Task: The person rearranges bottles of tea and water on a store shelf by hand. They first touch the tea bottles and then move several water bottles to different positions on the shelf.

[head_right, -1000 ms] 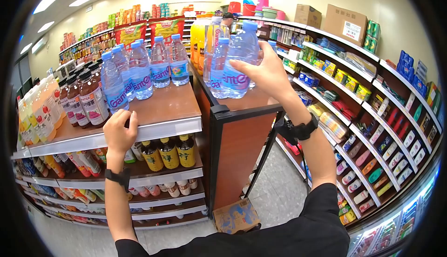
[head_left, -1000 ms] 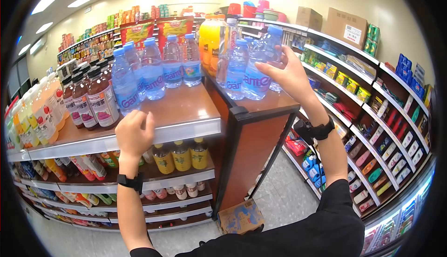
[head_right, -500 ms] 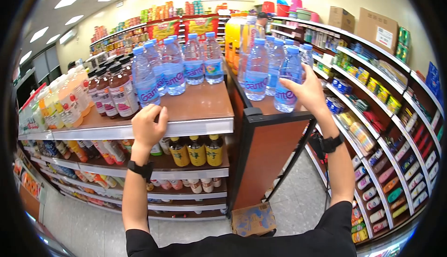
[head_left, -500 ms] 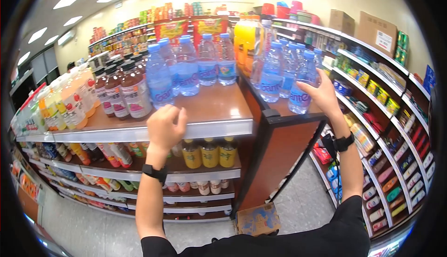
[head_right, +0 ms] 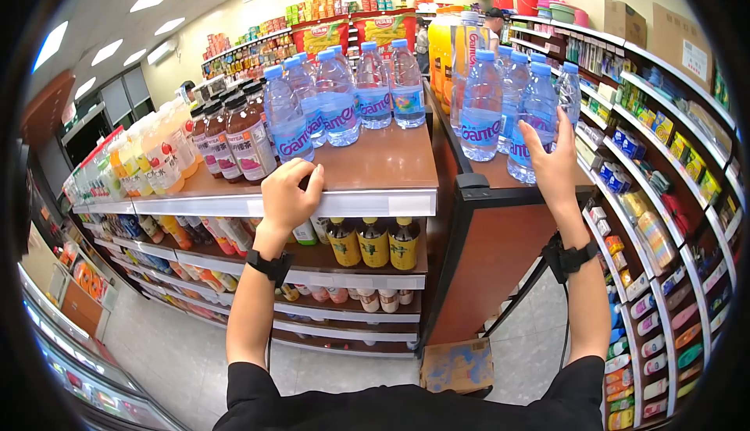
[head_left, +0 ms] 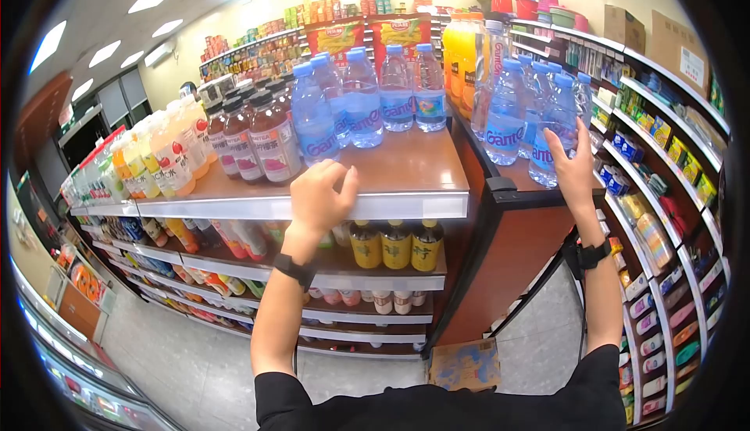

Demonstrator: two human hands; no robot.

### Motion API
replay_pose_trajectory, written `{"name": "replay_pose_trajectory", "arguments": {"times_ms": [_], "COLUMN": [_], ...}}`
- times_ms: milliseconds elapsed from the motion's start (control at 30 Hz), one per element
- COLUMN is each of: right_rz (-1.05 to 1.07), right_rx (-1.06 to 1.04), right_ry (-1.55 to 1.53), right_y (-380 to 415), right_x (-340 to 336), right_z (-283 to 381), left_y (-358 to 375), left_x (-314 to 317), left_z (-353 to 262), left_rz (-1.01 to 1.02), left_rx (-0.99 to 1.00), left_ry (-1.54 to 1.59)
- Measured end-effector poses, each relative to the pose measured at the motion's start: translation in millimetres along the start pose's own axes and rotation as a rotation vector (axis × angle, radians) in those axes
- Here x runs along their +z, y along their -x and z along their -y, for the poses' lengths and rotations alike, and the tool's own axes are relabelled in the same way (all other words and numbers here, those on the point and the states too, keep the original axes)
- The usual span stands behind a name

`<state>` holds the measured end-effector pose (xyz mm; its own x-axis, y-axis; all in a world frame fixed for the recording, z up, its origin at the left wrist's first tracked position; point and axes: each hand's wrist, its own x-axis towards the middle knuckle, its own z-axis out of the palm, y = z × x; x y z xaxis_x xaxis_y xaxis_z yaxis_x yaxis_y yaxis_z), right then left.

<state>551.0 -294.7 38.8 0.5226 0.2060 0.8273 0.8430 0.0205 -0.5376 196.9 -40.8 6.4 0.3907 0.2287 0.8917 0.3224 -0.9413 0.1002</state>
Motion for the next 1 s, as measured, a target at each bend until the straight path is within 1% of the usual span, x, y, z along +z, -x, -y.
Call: {"name": "replay_pose_trajectory", "arguments": {"times_ms": [33,100,133,167,233,267,300,367,400,467,500,567,700,833,900,933,1000], "right_rz": [-0.035,-0.037,-0.037,-0.036,-0.015,-0.02,-0.023,-0.02,-0.017,-0.023,-0.028,-0.017,-0.014,-0.025,-0.006,-0.007,-0.054], "right_rx": [-0.055,-0.028,-0.022,-0.018,0.032,0.021,0.011,0.015,0.011,0.018,0.019,0.037,0.039,0.031,0.07,0.07,0.014], "right_ry": [0.02,-0.002,-0.007,-0.011,0.0,-0.017,-0.033,-0.039,-0.044,-0.047,-0.049,-0.042,-0.047,0.021,-0.008,-0.008,0.065], "right_y": [0,2,3,3,3,3,3,4,4,4,4,3,4,4,4,4,5], "right_x": [2,1,1,1,-1,0,1,0,-1,-1,-1,-2,-3,-3,-4,-3,-1], "right_z": [-7,-5,-5,-5,-6,-9,-11,-7,-4,-4,-4,-5,-4,-4,-2,-3,-8], "left_y": [-2,-9,-14,-22,-41,-52,-62,-82,-91,-105,-111,-118,-117,-111,-107,-105,-101], "left_x": [-2,-8,-11,-14,-19,-23,-26,-30,-30,-29,-26,-19,-11,-17,-19,-21,-28], "left_z": [0,-6,-9,-10,-13,-13,-17,-17,-20,-24,-23,-17,-12,-15,-15,-16,-22], "left_rz": [0.005,0.09,0.085,0.045,-0.102,-0.133,-0.184,-0.239,-0.235,-0.112,-0.106,-0.011,0.037,0.004,-0.114,-0.115,0.011], "left_rx": [0.016,-0.079,-0.104,-0.028,0.041,0.025,-0.039,-0.076,-0.074,-0.252,-0.253,-0.34,-0.41,-0.393,-0.344,-0.344,-0.352], "left_ry": [-0.004,0.019,0.053,0.004,0.012,0.001,-0.048,-0.287,-0.288,-0.482,-0.482,-0.526,-0.524,-0.498,-0.427,-0.427,-0.388]}}
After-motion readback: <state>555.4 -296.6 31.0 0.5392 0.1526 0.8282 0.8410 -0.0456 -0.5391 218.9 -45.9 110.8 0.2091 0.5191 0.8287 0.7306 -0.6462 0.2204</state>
